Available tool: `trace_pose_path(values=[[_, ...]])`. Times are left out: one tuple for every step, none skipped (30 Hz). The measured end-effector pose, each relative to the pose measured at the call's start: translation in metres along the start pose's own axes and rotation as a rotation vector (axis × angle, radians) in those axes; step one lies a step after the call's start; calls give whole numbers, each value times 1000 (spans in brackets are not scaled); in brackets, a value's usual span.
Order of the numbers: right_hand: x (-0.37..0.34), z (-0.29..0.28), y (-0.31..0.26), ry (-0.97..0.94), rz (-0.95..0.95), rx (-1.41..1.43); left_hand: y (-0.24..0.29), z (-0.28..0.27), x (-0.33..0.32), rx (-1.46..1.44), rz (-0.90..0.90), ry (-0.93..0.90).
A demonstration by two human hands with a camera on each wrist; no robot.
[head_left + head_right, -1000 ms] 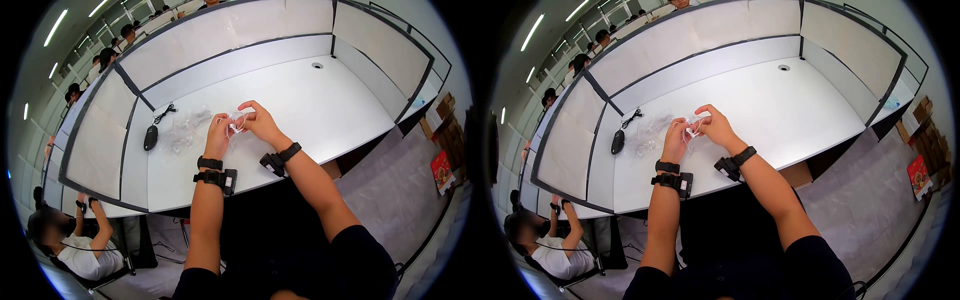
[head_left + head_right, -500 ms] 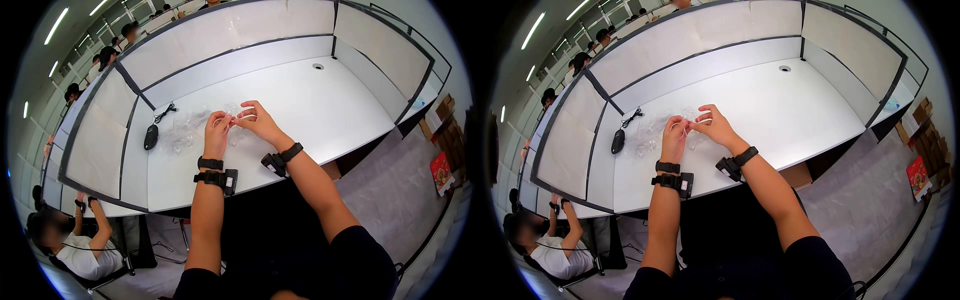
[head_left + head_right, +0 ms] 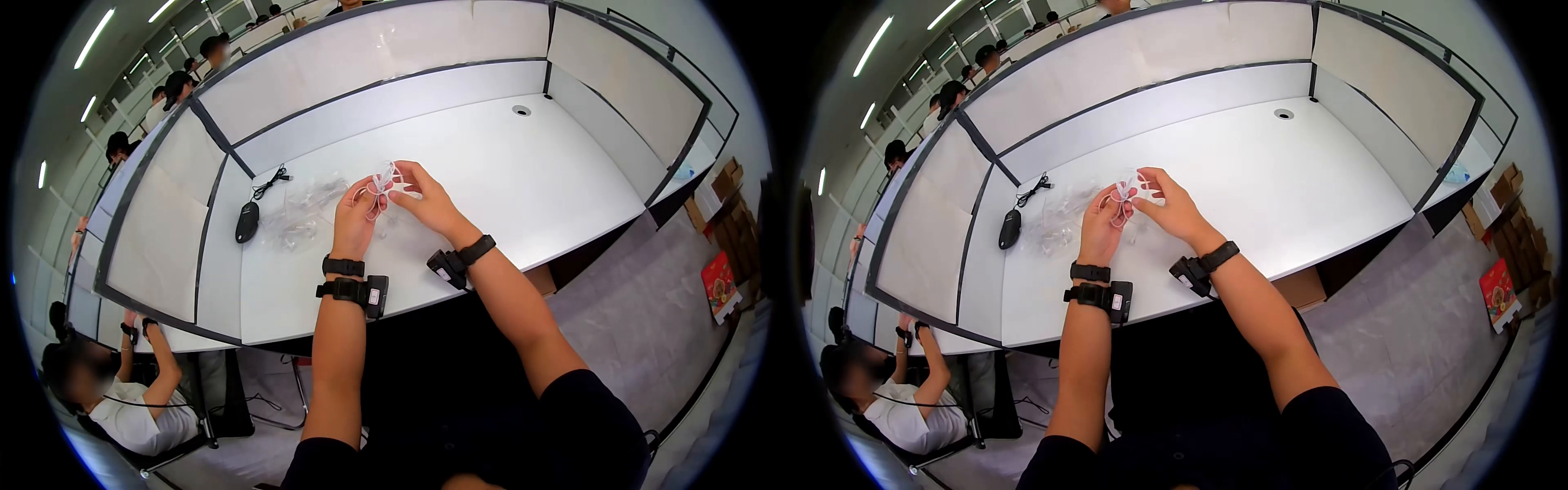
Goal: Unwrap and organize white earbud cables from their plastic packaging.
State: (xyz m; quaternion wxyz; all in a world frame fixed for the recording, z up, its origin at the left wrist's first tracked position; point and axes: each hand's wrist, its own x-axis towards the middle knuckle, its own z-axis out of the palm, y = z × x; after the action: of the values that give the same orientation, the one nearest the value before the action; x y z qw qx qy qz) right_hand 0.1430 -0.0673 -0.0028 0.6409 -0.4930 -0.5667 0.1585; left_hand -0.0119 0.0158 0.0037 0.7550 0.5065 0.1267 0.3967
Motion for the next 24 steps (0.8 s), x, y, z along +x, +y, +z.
trace_pose_path(values=[[0,1,1,-25,41,121,-1,-3,0,-2,-10,2],[0,2,3,-50,82,241,-3,-7,1,-5,-21,3],[1,2,4,-75,123,361,-3,-7,1,-7,-31,4],[1,-1,4,-94,182,365,-3,-6,1,-22,-28,21],[2,-5,4,-112,241,368,-3,-5,1,-36,-25,38],[3,-8,2,-130,300,372,-1,-4,0,-50,-22,55],[4,-7,-1,-80,336,381,1,-5,0,-31,-11,80],[5,-9,-4,-68,379,396,3,-7,-1,-12,-1,104],[5,-14,-5,-56,422,409,6,-9,-2,6,10,129],[6,-17,-6,-44,464,423,9,-9,-3,21,22,126],[7,-16,-6,32,473,447,7,-17,-1,80,13,108],[7,-18,-9,92,443,372,9,-18,-1,138,3,90],[7,-19,-9,123,426,347,8,-16,-1,202,-30,123],[7,-20,-9,153,409,323,8,-14,-2,195,-40,149],[8,-21,-9,145,418,343,8,-12,-3,188,-51,174],[8,-23,-9,137,426,364,8,-11,-4,182,-62,199],[8,-23,-9,130,435,384,6,-12,-3,177,-67,210],[8,-23,-7,123,411,383,7,-12,-3,166,-73,206],[8,-22,-4,116,387,382,7,-12,-2,155,-80,201],[8,-21,-3,110,363,382,8,-12,-2,145,-87,196],[8,-21,-6,100,376,383,8,-13,-2,135,-84,178],[7,-21,-11,89,389,383,7,-15,-1,125,-82,160],[6,-21,-15,78,402,383,7,-15,-1,114,-79,142],[5,-19,-17,69,376,329,7,-15,-1,103,-79,144]])
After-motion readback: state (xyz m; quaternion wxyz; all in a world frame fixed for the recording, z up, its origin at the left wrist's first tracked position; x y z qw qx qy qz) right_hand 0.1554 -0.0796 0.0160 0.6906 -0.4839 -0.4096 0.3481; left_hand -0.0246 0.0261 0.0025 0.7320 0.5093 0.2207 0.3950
